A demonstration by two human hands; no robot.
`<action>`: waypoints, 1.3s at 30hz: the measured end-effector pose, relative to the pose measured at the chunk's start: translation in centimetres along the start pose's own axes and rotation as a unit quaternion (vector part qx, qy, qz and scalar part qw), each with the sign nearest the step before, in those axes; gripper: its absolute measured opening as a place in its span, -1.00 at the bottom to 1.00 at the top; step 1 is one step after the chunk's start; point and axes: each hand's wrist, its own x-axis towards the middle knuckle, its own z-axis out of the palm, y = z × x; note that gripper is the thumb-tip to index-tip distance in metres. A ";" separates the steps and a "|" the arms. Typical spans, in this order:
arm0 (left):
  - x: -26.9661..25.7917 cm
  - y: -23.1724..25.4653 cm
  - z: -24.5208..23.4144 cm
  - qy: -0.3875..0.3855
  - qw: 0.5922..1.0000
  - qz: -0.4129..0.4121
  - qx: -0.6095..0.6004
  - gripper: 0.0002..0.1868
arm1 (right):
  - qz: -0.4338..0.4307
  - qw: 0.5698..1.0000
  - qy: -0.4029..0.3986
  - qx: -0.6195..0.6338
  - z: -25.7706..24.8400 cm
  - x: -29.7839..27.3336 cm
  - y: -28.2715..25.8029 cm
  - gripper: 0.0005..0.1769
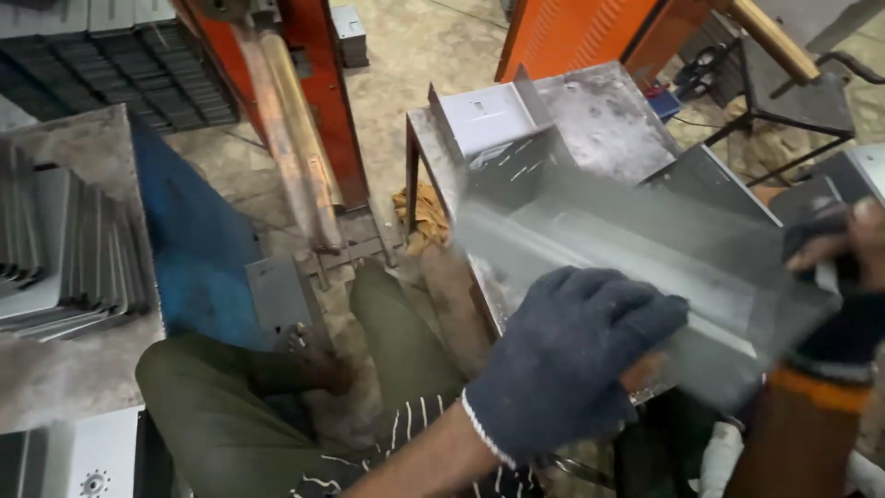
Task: The person sits at a workbench and folds sheet metal panels into box-shaped enclosures. They position a panel under a manual bending attachment, press the lever to bend the edge, hammer seams flat, and set finished boxes aside while taking new panels from a stack.
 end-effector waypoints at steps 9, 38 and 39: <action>-4.2 -8.8 4.8 -0.051 0.995 -0.080 -0.010 -0.82 | -0.093 0.947 0.065 -0.301 -20.7 4.2 18.0 -0.52; -17.5 -25.6 1.1 0.213 0.792 -0.494 -0.289 -0.80 | -0.001 0.812 -0.211 -0.545 15.5 -2.9 33.7 -0.48; -17.8 -25.9 0.6 0.262 0.788 -0.483 -0.279 -0.80 | 0.072 0.855 -0.225 -0.461 15.8 -2.8 32.2 -0.50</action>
